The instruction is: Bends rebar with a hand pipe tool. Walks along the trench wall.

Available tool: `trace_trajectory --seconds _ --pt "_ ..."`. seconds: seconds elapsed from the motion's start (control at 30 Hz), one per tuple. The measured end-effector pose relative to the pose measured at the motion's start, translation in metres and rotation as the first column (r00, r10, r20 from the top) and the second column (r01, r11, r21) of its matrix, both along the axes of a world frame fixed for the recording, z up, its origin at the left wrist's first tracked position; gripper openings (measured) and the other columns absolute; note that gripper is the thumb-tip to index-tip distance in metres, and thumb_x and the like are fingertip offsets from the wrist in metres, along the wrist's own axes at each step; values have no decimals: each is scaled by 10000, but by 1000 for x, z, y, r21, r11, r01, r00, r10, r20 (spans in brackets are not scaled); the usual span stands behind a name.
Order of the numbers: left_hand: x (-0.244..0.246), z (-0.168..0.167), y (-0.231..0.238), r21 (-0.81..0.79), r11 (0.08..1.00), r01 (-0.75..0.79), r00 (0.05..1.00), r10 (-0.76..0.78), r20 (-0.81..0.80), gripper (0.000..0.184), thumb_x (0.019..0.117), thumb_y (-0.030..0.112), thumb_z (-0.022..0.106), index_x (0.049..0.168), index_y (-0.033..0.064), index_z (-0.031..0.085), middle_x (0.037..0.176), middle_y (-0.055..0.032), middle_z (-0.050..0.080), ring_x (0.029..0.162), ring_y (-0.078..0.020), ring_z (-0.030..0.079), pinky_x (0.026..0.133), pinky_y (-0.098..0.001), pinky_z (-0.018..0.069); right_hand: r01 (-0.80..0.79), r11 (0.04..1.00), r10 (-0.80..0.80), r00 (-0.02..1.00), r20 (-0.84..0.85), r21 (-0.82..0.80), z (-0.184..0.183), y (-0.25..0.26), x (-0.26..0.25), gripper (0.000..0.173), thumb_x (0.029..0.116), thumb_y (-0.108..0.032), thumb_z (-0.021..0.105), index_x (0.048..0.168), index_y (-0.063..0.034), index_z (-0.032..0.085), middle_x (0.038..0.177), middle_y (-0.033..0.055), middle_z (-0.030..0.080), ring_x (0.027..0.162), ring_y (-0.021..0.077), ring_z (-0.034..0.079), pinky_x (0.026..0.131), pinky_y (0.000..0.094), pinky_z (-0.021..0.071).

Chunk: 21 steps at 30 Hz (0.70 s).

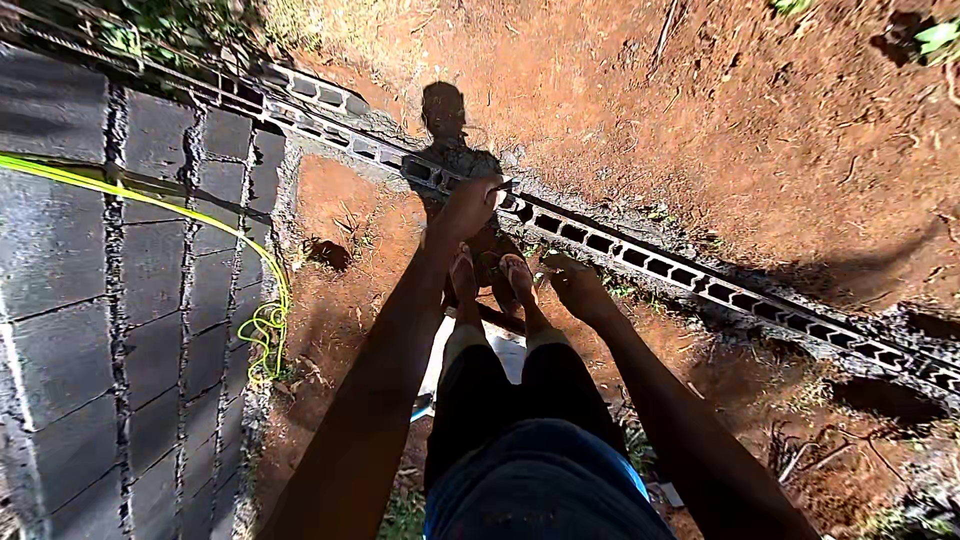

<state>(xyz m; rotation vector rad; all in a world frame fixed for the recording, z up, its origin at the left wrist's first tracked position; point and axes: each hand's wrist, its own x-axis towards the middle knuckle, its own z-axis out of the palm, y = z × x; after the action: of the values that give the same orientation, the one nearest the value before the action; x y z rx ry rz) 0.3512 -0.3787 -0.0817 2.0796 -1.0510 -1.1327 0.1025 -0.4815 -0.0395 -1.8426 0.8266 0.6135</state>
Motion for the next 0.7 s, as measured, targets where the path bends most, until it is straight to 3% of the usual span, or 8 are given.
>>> trace_trajectory --seconds 0.07,0.23,0.3,0.5,0.7 --pt "5 -1 -13 -18 998 67 998 -67 11 307 1052 72 474 1275 -39 653 1139 -243 707 1065 -375 694 995 -556 519 34 999 -34 999 6 -3 -1 -2 -9 318 1065 -177 533 1328 -28 631 1262 202 677 1143 353 671 1005 565 522" --pt "13 0 -38 47 996 71 997 -69 -31 378 1059 132 498 1400 -8 581 1172 -232 697 1050 -344 695 990 -535 525 126 992 -126 992 9 -8 -3 -9 -28 319 1060 -209 550 1307 -33 652 1226 204 694 1113 351 683 990 574 525" --pt "12 -6 -42 42 998 47 998 -45 -49 381 1051 162 522 1404 25 570 1090 -195 706 922 -295 706 893 -503 566 157 988 -157 988 -2 11 -4 -11 -36 327 1063 -218 550 1313 -27 642 1225 198 693 1092 337 691 979 561 535" --pt "13 -11 -52 27 998 -52 993 55 -101 450 1057 196 565 1474 42 499 1011 -150 729 835 -217 725 827 -409 603 157 987 -156 987 -44 24 -5 -15 -47 319 1071 -196 531 1315 -14 626 1211 213 686 1053 350 695 954 560 540" --pt "16 -15 -58 5 993 -115 988 115 -107 460 1056 196 568 1486 54 486 969 -125 722 791 -171 723 779 -350 613 147 989 -146 987 -63 18 -11 -16 -56 310 1064 -138 520 1326 -6 619 1255 214 677 1100 350 689 990 548 532"
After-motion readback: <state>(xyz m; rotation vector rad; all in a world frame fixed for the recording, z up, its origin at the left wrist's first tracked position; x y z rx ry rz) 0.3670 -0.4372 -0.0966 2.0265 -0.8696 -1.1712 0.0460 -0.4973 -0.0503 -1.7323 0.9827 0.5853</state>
